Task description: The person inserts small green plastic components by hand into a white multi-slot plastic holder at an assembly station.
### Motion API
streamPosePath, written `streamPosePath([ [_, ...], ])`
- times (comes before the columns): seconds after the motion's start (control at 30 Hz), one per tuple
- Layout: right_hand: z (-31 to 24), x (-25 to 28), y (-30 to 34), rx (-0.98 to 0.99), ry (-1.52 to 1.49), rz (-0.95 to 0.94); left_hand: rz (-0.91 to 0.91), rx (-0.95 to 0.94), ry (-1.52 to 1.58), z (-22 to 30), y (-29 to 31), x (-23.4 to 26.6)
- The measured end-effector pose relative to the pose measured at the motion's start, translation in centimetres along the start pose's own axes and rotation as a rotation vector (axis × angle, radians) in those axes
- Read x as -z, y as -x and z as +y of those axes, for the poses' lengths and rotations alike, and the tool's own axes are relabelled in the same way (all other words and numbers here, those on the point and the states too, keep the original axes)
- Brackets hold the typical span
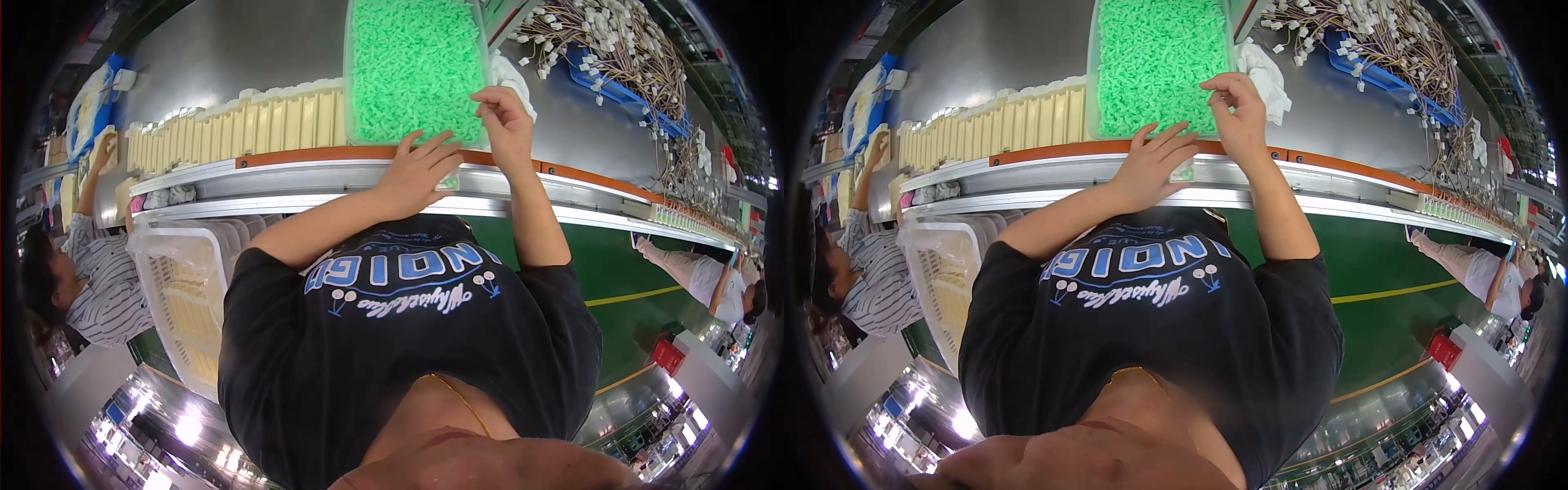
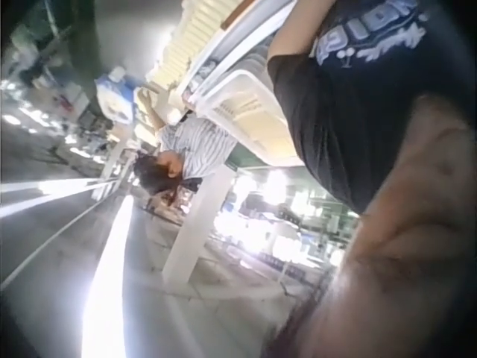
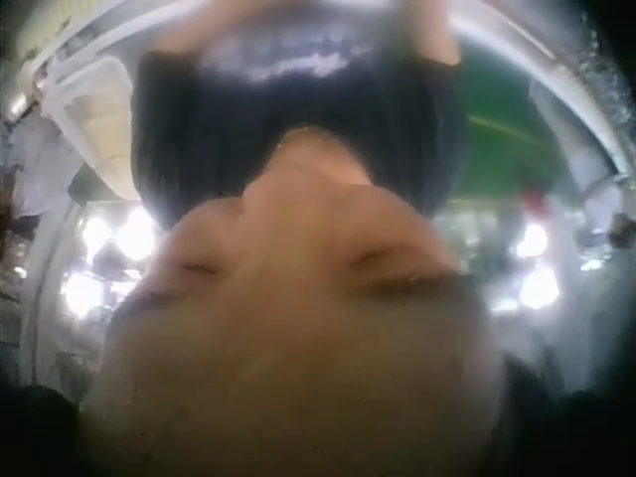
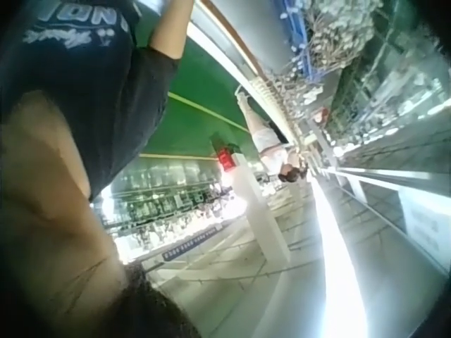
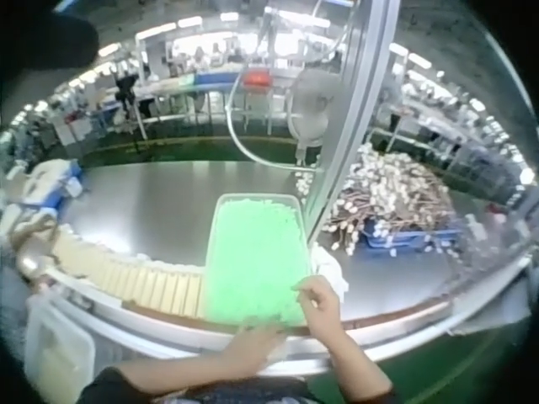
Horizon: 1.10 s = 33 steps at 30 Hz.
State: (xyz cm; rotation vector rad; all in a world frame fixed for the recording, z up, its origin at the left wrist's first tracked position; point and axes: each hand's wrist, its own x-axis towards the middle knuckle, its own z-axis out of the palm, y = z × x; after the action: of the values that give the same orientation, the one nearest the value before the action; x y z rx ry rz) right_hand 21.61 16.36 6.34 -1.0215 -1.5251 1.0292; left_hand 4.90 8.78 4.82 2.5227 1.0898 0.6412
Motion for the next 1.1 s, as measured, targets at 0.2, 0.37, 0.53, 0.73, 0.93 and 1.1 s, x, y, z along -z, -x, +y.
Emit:
streamPosePath([
  [0.2, 0.1, -0.2, -1.3, -0.051, 0.177, -0.085, -0.07, 0.05, 0.215, -0.6, 0.3, 2.1],
  [0.37, 1.5, -2.7, -3.0, -0.029, 0.427, -0.333, 0.246, 0.227, -0.072, -10.6, -0.2, 6.8],
  [0.53, 2.0, -7.7, -3.7, -0.11, 1.134, -0.919, -0.015, 0.652, -0.174, -21.3, -0.8, 7.4],
  [0.73, 4.0, -8.0, -3.3, 0.019, 1.08, -0.876, -0.483, 0.748, -0.004, -23.2, -2.5, 3.6],
  [0.93, 5.1, -5.7, -3.9, -0.092, 0.831, -0.791, -0.473, 0.648, -0.015, -24.0, -0.7, 3.8],
  [1.1, 4.8, -4.9, -3.8, -0.144, 0.779, -0.702, -0.191, 0.616, 0.21, -24.5, -0.8, 7.3],
])
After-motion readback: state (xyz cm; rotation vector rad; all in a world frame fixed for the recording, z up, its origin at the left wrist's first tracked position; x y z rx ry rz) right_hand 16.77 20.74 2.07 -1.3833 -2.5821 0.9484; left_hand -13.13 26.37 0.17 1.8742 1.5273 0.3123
